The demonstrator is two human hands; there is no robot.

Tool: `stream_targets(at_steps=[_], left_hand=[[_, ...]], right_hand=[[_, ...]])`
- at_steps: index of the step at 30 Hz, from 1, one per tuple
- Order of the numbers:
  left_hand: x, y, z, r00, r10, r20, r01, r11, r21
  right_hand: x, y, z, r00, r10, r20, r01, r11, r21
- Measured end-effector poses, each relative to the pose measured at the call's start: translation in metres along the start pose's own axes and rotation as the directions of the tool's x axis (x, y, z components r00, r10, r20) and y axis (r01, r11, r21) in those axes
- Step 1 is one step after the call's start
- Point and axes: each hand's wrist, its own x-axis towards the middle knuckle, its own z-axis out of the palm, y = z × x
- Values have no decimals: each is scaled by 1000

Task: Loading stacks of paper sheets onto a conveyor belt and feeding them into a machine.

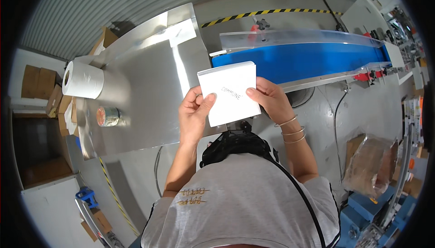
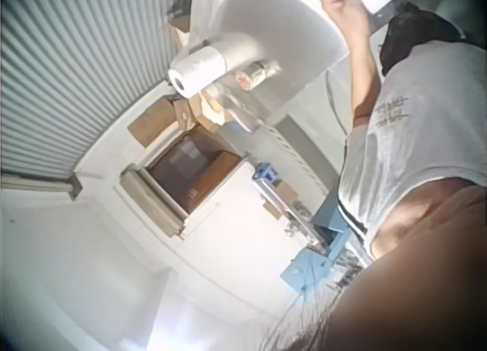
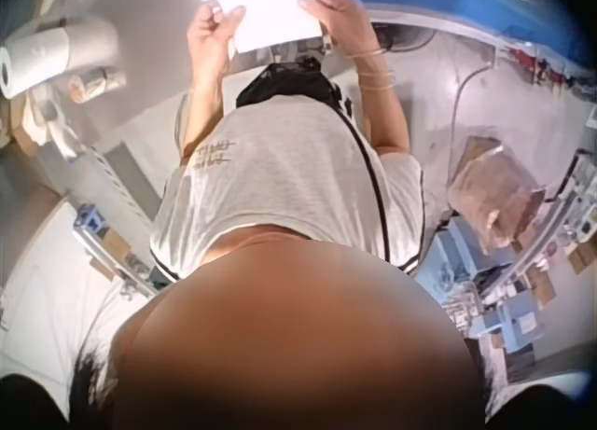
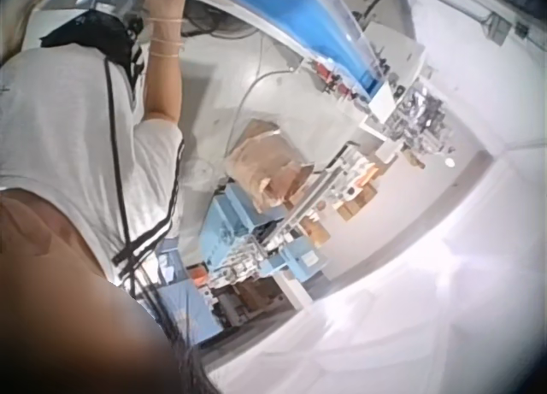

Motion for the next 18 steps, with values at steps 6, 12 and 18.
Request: stream_targets(at_steps=[6,12,18], left_hand=[[4,-17,-2,997,-22,-73,24,1000,15],[17,-53,-1,989,-44,-144,65,987,148],[2,-72,-39,981,-115,-155,145,969,199]], right_hand=[[10,3,-2,999,28,-34,-28,999,-19],[70,62,-68,976,115,-185,-139,983,-124],[100,78,-175,924,-45,-380,-149,873,-464]])
